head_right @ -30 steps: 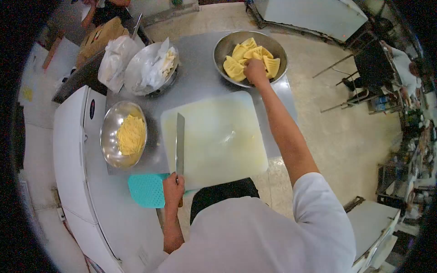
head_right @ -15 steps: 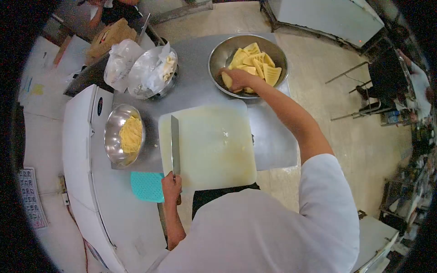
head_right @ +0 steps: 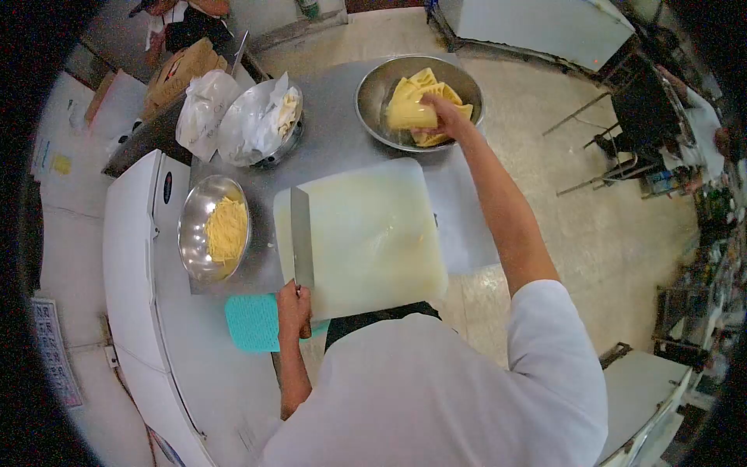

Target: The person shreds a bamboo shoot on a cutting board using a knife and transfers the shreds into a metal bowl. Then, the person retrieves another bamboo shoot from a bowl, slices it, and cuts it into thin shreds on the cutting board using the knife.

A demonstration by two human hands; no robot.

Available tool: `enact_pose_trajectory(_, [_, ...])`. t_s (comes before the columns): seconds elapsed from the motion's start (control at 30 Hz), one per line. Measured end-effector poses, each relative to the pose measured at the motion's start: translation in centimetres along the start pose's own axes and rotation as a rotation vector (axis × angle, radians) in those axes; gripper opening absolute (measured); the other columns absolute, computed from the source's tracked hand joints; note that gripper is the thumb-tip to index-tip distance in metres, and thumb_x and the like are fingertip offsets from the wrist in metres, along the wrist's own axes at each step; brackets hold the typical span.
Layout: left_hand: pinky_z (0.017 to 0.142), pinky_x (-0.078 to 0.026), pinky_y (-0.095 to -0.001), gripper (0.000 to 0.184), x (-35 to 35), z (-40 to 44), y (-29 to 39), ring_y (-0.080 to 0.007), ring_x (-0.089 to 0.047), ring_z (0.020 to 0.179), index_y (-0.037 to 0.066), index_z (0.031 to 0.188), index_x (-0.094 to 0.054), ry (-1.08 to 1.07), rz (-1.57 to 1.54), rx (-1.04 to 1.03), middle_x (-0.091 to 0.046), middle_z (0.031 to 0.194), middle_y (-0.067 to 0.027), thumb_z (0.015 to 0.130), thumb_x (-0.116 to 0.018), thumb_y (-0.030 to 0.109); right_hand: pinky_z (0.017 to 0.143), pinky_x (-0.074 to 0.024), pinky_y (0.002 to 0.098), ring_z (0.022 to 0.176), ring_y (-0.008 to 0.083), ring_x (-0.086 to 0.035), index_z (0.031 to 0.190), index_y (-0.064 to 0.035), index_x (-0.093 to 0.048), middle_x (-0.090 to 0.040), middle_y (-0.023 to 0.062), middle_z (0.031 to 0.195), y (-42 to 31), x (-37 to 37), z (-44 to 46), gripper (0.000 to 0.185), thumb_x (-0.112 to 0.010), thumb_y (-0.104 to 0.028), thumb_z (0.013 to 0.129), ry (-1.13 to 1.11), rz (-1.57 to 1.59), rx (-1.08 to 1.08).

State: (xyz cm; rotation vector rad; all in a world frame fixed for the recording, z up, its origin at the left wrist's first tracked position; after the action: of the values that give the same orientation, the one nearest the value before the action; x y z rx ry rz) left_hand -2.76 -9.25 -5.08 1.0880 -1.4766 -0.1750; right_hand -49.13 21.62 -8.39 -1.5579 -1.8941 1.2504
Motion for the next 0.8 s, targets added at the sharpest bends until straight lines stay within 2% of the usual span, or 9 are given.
enact_pose_trajectory(0.03, [0.054, -0.054, -0.0438, 0.025, -0.1, 0.2, -0.5, -0.0319, -0.068, 0.053, -0.01, 0.081, -0.06, -0.022, -0.048, 0.038, -0.063, 0.063, -0.0242, 0.09, -0.058, 0.013, 0.058, -0.062, 0.0346, 0.084, 0.0345, -0.073, 0.129, -0.0017, -0.054, -0.068, 0.0191, 0.113, -0.4, -0.5, -1.2, 0.053, -0.06, -0.034, 0.088, 0.003, -0.003, 0.0])
enact_pose_trajectory(0.1, [0.056, -0.054, -0.0444, 0.025, 0.1, 0.7, -1.1, -0.0334, -0.068, 0.055, -0.01, 0.081, -0.06, -0.04, -0.01, 0.013, -0.064, 0.064, -0.0244, 0.09, -0.058, 0.013, 0.058, -0.0625, 0.0337, 0.079, 0.0319, -0.074, 0.126, -0.0031, -0.056, -0.069, 0.0159, 0.108, -2.3, 1.3, -2.9, 0.051, -0.056, -0.04, 0.091, 0.284, -0.128, 0.151])
enact_pose_trajectory(0.3, [0.068, -0.055, -0.0482, 0.022, 0.4, 1.1, -3.9, -0.0431, -0.069, 0.07, -0.009, 0.083, -0.062, -0.063, 0.061, -0.015, -0.067, 0.073, -0.0267, 0.088, -0.058, 0.012, 0.051, -0.0522, 0.0251, 0.082, 0.0201, -0.07, 0.124, -0.0126, -0.061, -0.07, 0.008, 0.104, -2.3, 5.5, -1.5, 0.052, -0.057, -0.055, 0.093, 0.075, -0.036, 0.113])
enact_pose_trajectory(0.37, [0.072, -0.054, -0.0493, 0.021, 0.4, 1.4, -4.6, -0.0454, -0.068, 0.076, -0.008, 0.084, -0.063, -0.07, 0.019, 0.011, -0.068, 0.077, -0.0275, 0.087, -0.058, 0.012, 0.051, -0.0528, 0.024, 0.079, 0.0195, -0.07, 0.123, -0.0118, -0.061, -0.07, 0.0077, 0.104, -1.8, 5.6, -2.3, 0.047, -0.058, -0.051, 0.096, 0.13, 0.133, 0.131])
enact_pose_trajectory(0.43, [0.074, -0.053, -0.0504, 0.023, 0.6, 1.4, -4.4, -0.0465, -0.068, 0.082, -0.008, 0.096, -0.063, -0.086, 0.045, -0.049, -0.068, 0.082, -0.0281, 0.089, -0.06, 0.013, 0.053, -0.0546, 0.0268, 0.08, 0.0197, -0.07, 0.122, -0.011, -0.061, -0.069, 0.0082, 0.104, -3.6, 2.7, -5.1, 0.039, -0.059, -0.041, 0.099, 0.103, 0.094, 0.299])
enact_pose_trajectory(0.47, [0.074, -0.053, -0.0504, 0.023, 0.9, 1.2, -5.0, -0.0465, -0.068, 0.082, -0.008, 0.096, -0.063, -0.07, 0.043, -0.015, -0.068, 0.082, -0.0281, 0.089, -0.06, 0.013, 0.055, -0.0565, 0.0277, 0.089, 0.0201, -0.07, 0.128, -0.0103, -0.06, -0.069, 0.0068, 0.103, -3.3, 0.7, -5.0, 0.04, -0.062, -0.037, 0.099, -0.067, -0.065, 0.245])
enact_pose_trajectory(0.57, [0.074, -0.053, -0.051, 0.029, 1.7, 0.9, -4.7, -0.0453, -0.068, 0.082, -0.006, 0.11, -0.059, 0.006, -0.093, -0.065, -0.068, 0.082, -0.0293, 0.091, -0.062, 0.015, 0.067, -0.0584, 0.0295, 0.096, 0.0177, -0.068, 0.132, -0.0096, -0.061, -0.071, 0.0053, 0.104, -0.9, -10.4, -10.1, 0.046, -0.066, -0.038, 0.097, -0.041, -0.357, 0.327])
enact_pose_trajectory(0.63, [0.073, -0.053, -0.0512, 0.033, 2.2, 1.0, -4.5, -0.0452, -0.069, 0.081, -0.004, 0.117, -0.055, -0.022, -0.05, -0.017, -0.067, 0.081, -0.0293, 0.092, -0.063, 0.017, 0.094, -0.053, 0.0329, 0.112, 0.0148, -0.062, 0.14, -0.0081, -0.059, -0.067, 0.0071, 0.123, 3.9, -18.2, -10.7, 0.046, -0.064, -0.03, 0.099, -0.334, -0.501, 0.284])
enact_pose_trajectory(0.8, [0.065, -0.053, -0.0489, 0.028, 3.8, 0.0, -2.8, -0.0394, -0.069, 0.065, -0.005, 0.114, -0.055, -0.126, -0.126, 0.137, -0.067, 0.078, -0.028, 0.092, -0.062, 0.012, 0.102, -0.0475, 0.0339, 0.114, 0.019, -0.063, 0.138, -0.0081, -0.062, -0.066, 0.0123, 0.13, 16.2, -28.9, -10.6, 0.049, -0.071, -0.028, 0.094, -0.711, -0.656, 0.285])
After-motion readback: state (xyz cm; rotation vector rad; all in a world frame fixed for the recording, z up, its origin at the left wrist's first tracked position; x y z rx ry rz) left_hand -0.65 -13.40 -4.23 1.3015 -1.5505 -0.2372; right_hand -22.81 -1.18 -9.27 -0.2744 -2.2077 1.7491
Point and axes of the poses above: each hand's wrist, its own z-axis towards the middle knuckle, its own x-axis out of the back of the hand, y = z × x, the point moved 9 cm from there along z, towards the middle knuckle
